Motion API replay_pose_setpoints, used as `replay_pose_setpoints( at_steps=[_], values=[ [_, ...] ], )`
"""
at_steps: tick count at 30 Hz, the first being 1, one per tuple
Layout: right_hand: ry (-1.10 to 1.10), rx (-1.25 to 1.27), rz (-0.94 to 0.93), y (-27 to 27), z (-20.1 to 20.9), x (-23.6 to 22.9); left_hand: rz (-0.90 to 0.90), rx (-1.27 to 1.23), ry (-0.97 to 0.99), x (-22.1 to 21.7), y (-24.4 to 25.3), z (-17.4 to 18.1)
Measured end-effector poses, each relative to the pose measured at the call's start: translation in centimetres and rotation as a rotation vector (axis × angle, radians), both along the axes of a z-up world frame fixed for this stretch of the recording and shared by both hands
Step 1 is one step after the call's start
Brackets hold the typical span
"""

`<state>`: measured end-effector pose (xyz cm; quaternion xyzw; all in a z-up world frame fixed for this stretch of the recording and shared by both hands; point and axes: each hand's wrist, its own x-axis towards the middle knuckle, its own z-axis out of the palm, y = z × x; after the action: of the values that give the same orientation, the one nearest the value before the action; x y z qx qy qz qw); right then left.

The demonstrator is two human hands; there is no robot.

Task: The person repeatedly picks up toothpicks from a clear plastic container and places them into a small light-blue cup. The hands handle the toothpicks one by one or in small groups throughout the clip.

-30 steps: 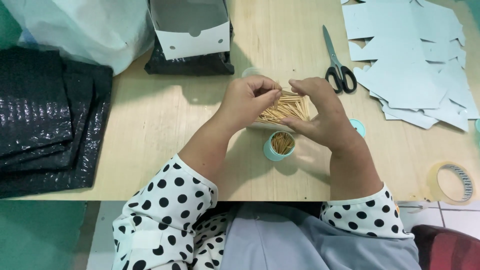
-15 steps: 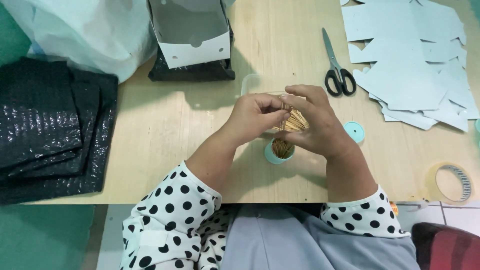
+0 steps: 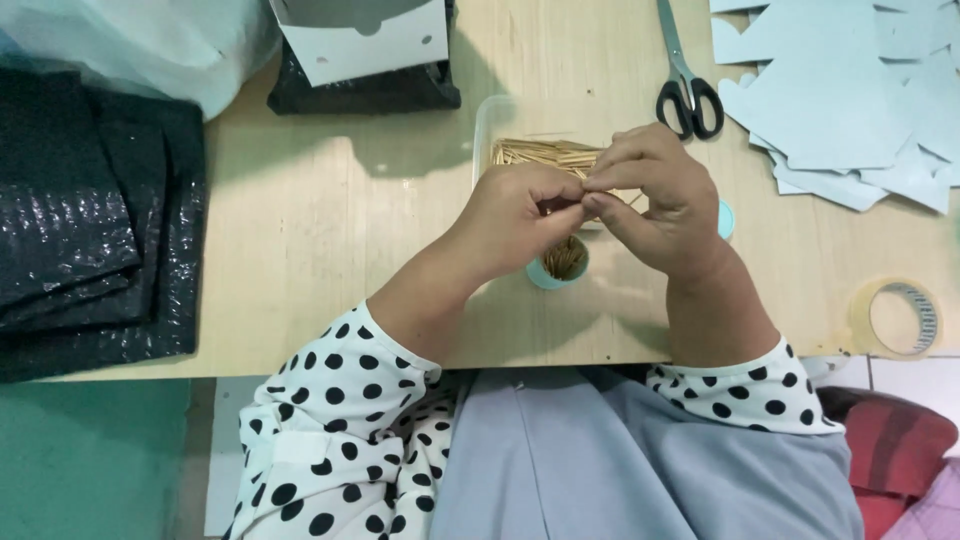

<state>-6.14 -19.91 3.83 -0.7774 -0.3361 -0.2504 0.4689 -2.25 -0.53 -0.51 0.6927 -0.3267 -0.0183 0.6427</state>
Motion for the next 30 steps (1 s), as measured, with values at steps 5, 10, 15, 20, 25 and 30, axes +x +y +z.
replay_pose_setpoints(
  at_steps=[5, 10, 15, 20, 25, 30],
  values=[
    [-0.005, -0.097, -0.039, -0.5, 0.5, -1.8, -0.056, 0.005, -0.069, -1.9, 0.4, 1.8],
    [-0.025, -0.088, -0.049, -0.1, 0.5, -3.7, -0.052, 0.000, -0.296, -2.8, 0.3, 0.5],
    [-0.080, -0.087, -0.102, 0.4, -1.6, -4.4, 0.026, 0.123, -0.587, -3.4, 2.4, 1.7],
    [-0.083, -0.159, -0.172, 1.2, -2.0, -4.5, 0.098, 0.156, -0.697, -3.2, 2.8, 1.1],
    [-0.090, -0.227, -0.239, 1.3, -2.9, -4.3, 0.197, 0.176, -0.804, -2.7, 2.5, 0.8],
    [-0.067, -0.313, -0.261, 1.2, -3.2, -4.2, 0.243, 0.205, -0.821, -2.4, 2.5, 0.3]
  ],
)
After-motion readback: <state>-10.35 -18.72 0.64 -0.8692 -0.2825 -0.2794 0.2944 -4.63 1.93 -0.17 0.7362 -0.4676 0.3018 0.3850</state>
